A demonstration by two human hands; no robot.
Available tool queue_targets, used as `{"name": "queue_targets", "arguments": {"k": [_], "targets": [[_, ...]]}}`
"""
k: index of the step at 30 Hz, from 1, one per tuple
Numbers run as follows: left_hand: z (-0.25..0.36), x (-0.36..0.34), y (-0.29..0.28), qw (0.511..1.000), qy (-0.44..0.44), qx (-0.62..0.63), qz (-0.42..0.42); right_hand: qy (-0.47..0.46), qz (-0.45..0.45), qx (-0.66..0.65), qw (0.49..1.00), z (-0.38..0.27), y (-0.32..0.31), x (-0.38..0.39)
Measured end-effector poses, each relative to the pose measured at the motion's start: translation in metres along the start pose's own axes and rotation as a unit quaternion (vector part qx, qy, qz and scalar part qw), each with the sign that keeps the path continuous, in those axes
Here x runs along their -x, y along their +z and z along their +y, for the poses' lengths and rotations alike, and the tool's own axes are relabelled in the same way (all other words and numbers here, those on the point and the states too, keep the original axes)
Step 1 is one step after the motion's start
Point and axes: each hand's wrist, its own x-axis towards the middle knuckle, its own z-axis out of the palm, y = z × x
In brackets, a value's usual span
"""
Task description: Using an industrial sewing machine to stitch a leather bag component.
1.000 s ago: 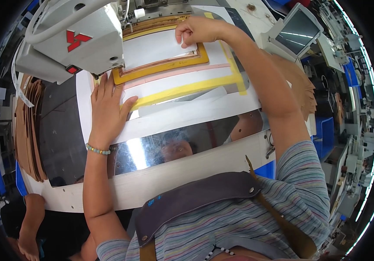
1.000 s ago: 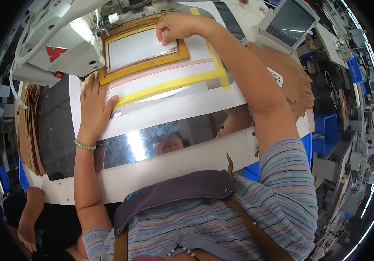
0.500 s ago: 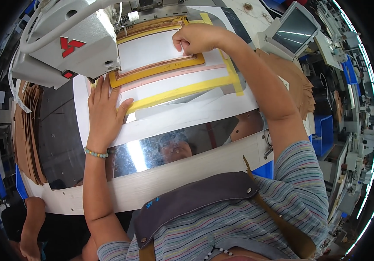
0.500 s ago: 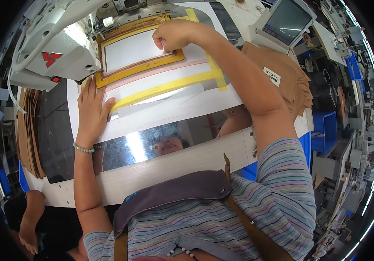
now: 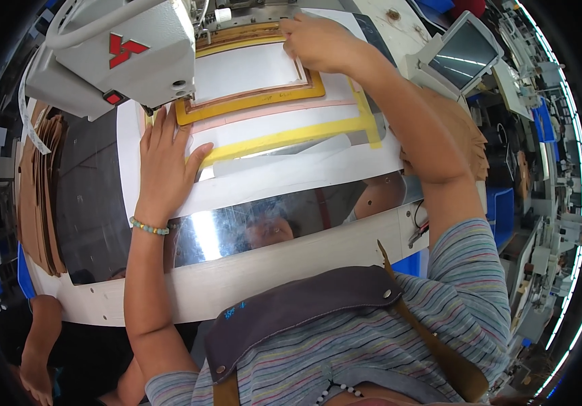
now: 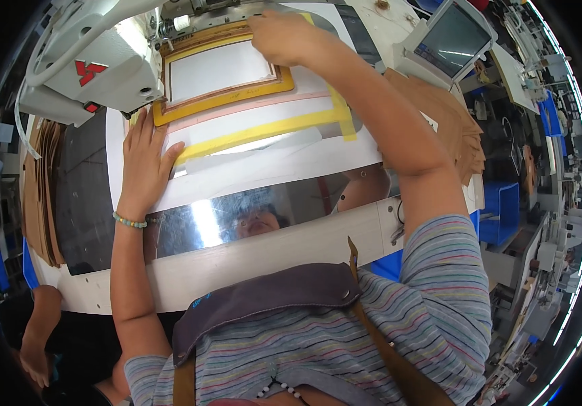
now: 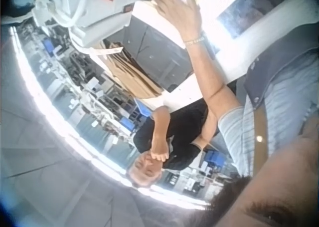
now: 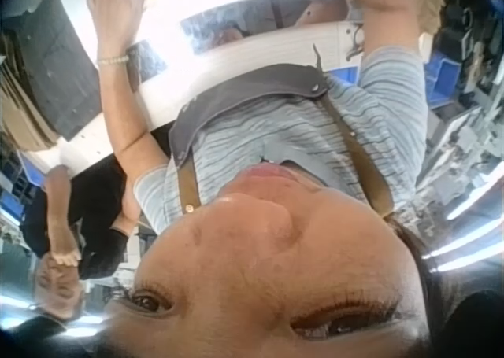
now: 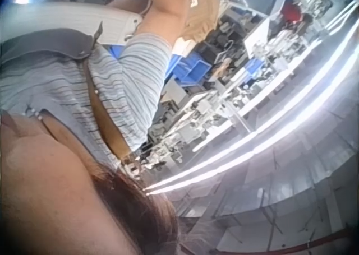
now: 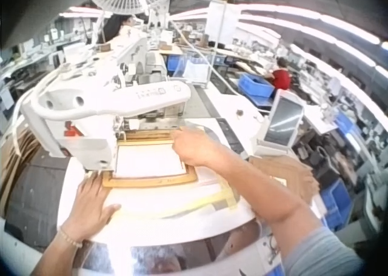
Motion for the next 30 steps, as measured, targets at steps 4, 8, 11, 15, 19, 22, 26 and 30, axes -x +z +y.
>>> {"name": "queue_targets", "arguments": {"k": [4, 8, 11, 15, 19, 22, 26, 30], "targets": [[0.000, -0.001, 0.003, 0.999, 0.028, 0.007, 0.039, -0.069, 0.035, -0.235, 0.969, 0.009, 0.014, 0.007], [-0.004, -0.005, 0.011, 0.994, 0.023, 0.088, 0.061, -0.068, 0.024, -0.135, 0.988, -0.014, 0.033, 0.020], [0.000, -0.004, 0.018, 0.992, 0.014, 0.070, 0.105, -0.083, 0.046, -0.107, 0.990, -0.009, 0.040, 0.014], [0.001, -0.002, 0.027, 0.993, 0.005, 0.080, 0.091, -0.117, 0.053, -0.063, 0.990, -0.002, 0.055, 0.006], [-0.001, -0.004, 0.035, 0.994, 0.000, 0.084, 0.070, -0.088, 0.095, -0.057, 0.990, -0.003, 0.046, 0.002], [-0.002, -0.005, 0.038, 0.992, 0.009, 0.094, 0.081, -0.126, 0.115, -0.113, 0.979, -0.008, 0.024, -0.009], [-0.001, -0.005, 0.039, 0.993, -0.002, 0.097, 0.062, -0.041, -0.039, -0.589, 0.806, -0.036, 0.023, -0.030], [-0.001, -0.005, 0.036, 0.992, 0.001, 0.102, 0.075, 0.052, -0.104, -0.677, 0.727, -0.061, 0.044, -0.059]]}}
